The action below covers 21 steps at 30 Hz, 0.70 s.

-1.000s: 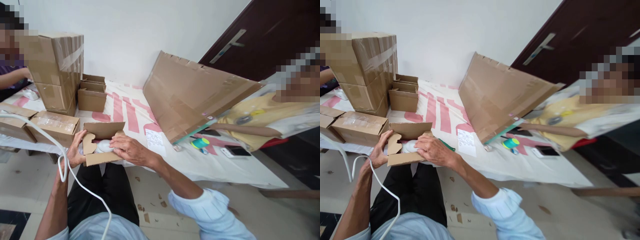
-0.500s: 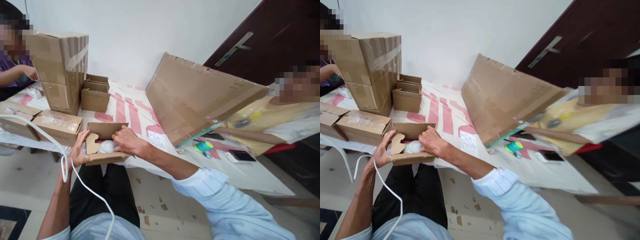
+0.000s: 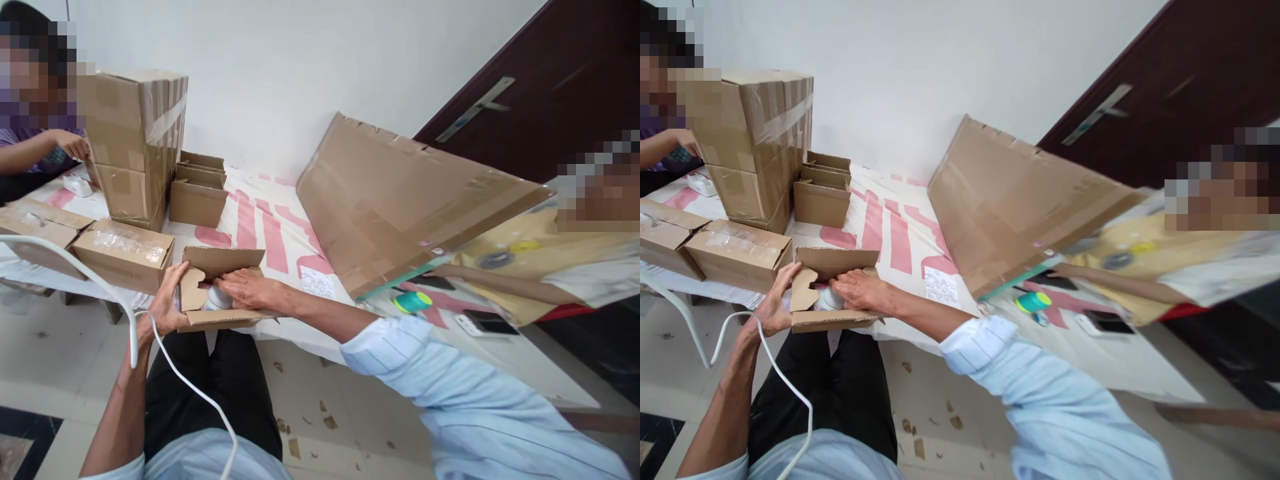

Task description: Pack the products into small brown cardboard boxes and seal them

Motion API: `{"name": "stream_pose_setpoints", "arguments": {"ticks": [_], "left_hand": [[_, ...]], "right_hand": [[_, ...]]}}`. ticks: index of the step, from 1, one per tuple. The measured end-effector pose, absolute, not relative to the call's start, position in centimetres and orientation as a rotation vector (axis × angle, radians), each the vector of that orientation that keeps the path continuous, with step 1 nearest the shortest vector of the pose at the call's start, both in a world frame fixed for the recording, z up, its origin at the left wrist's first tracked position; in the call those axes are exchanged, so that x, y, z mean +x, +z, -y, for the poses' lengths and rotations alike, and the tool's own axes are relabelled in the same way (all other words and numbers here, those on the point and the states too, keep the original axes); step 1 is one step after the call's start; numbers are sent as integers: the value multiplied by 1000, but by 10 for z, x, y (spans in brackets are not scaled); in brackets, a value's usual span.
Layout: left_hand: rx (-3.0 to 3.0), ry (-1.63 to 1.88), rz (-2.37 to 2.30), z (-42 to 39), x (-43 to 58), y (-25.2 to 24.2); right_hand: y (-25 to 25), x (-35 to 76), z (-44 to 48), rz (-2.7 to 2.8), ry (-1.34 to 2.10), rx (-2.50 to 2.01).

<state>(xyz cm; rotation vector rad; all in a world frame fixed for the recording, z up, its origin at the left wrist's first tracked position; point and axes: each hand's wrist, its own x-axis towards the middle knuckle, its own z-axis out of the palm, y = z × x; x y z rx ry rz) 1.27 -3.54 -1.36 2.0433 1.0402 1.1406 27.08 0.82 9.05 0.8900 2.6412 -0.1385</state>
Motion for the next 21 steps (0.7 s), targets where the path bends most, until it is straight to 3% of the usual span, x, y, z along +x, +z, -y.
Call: {"name": "stream_pose_setpoints", "arguments": {"ticks": [21], "left_hand": [[1938,1110,-1029,54,20,-9]], "right_hand": [[68,291,-3,-2753,-453,1055]]}}
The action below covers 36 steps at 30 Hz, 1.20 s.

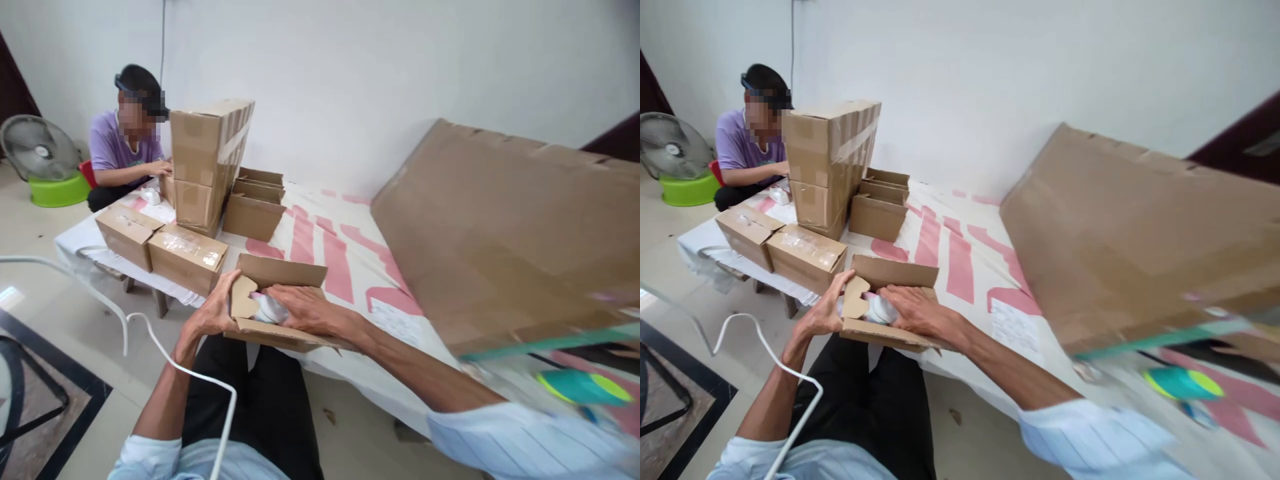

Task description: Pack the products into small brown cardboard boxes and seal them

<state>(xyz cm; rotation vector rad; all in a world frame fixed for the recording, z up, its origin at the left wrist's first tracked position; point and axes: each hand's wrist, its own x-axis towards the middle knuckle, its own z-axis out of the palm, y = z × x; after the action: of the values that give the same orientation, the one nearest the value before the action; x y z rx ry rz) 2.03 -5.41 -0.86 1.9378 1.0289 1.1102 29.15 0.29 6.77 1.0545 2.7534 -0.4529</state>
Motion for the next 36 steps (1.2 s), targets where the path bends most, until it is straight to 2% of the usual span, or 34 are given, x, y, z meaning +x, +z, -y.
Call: {"name": "stream_pose_setpoints", "arguments": {"ticks": [11,18,25,29,36], "left_hand": [[1841,1074,-1137,60,25,3],[1861,1063,-1141,45,24,5],[1883,1036,-1171,46,17,13],[1898,1076,-1129,55,5,30],[1815,1370,-954,47,4,87]], "right_hand": [[116,314,7,-3102,-577,1234],[136,323,7,-3107,-1030,1500],[140,322,-6,-3196,-1341,1555],[148,323,-14,-3263,-1472,1577],[168,312,-19,-3318,-1635,1436]]}}
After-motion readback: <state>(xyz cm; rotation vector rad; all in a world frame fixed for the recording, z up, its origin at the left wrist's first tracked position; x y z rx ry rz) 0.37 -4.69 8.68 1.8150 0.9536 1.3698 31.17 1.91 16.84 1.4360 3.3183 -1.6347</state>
